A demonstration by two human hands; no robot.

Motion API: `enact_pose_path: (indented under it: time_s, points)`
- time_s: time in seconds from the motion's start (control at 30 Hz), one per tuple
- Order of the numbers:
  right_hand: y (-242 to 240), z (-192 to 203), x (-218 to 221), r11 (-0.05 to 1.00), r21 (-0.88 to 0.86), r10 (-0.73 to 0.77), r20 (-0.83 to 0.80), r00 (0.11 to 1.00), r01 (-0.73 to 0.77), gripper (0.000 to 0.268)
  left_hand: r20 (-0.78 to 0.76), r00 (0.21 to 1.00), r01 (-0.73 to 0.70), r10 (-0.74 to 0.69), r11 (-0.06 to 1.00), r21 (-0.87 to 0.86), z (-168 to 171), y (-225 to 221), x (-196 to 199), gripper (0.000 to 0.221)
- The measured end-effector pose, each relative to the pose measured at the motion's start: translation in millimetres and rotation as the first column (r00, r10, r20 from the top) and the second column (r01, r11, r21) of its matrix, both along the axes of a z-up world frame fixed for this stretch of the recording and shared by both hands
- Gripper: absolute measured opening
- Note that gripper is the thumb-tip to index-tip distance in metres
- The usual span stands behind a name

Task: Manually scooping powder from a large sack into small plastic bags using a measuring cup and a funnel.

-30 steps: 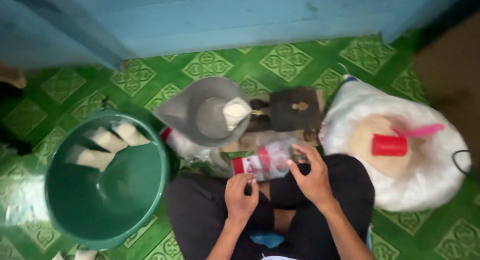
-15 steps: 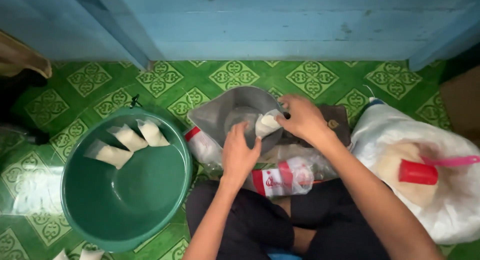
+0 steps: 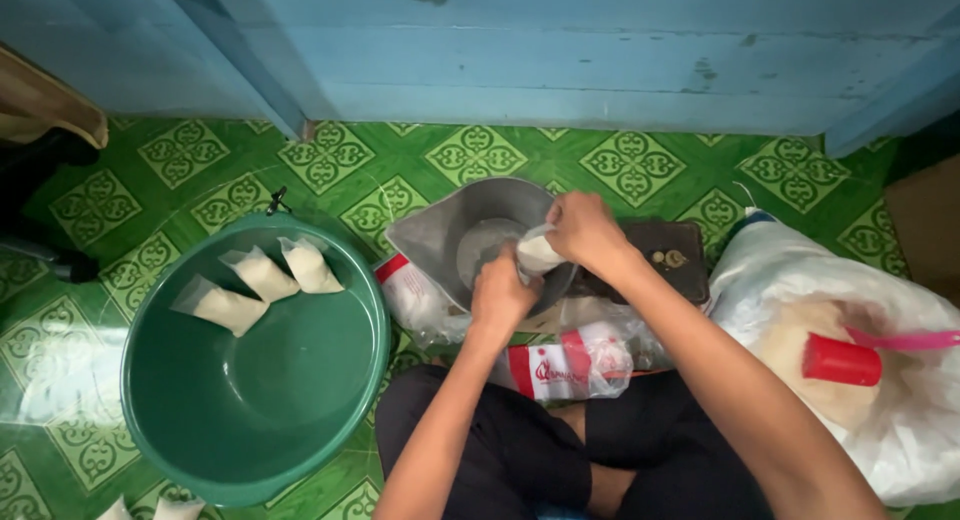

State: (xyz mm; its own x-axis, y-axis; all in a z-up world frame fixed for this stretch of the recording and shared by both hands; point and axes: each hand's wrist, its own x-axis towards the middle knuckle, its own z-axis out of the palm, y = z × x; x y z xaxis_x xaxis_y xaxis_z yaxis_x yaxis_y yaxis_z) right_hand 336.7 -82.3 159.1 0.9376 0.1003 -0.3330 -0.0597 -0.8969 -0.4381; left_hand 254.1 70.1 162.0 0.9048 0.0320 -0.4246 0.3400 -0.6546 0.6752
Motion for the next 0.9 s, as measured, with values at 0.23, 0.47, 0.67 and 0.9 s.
enact_pose_path:
  time_s: [0.23, 0.47, 0.67, 0.9]
  points:
    - [22.5, 20.9, -3.1, 0.965, 0.263, -0.025, 0.038, 0.999, 0.014, 0.02, -0.065, 0.993, -0.106, 0.102, 0.992, -0.065, 45.0, 8.6, -6.1, 0.051]
    - [8.1, 26.8, -1.2, 0.998, 0.058, -0.025, -0.009, 1.0, 0.026, 0.02, -0.03, 0.993, -0.115, 0.112, 0.988, -0.106, 82.4, 1.4, -13.0, 0.04]
    - [-18.6, 37.0, -12.3, 0.998, 0.049, -0.032, -0.008, 0.999, 0.032, 0.02, 0.008, 0.994, -0.103, 0.106, 0.977, -0.188, 58.0, -4.3, -20.9, 0.052]
    - [-10.3, 57.2, -18.8, 0.976, -0.054, 0.212, 0.073, 0.974, -0.209, 0.039, 0.079, 0.993, -0.071, 0.091, 0.972, -0.223, 59.0, -5.8, -26.8, 0.056]
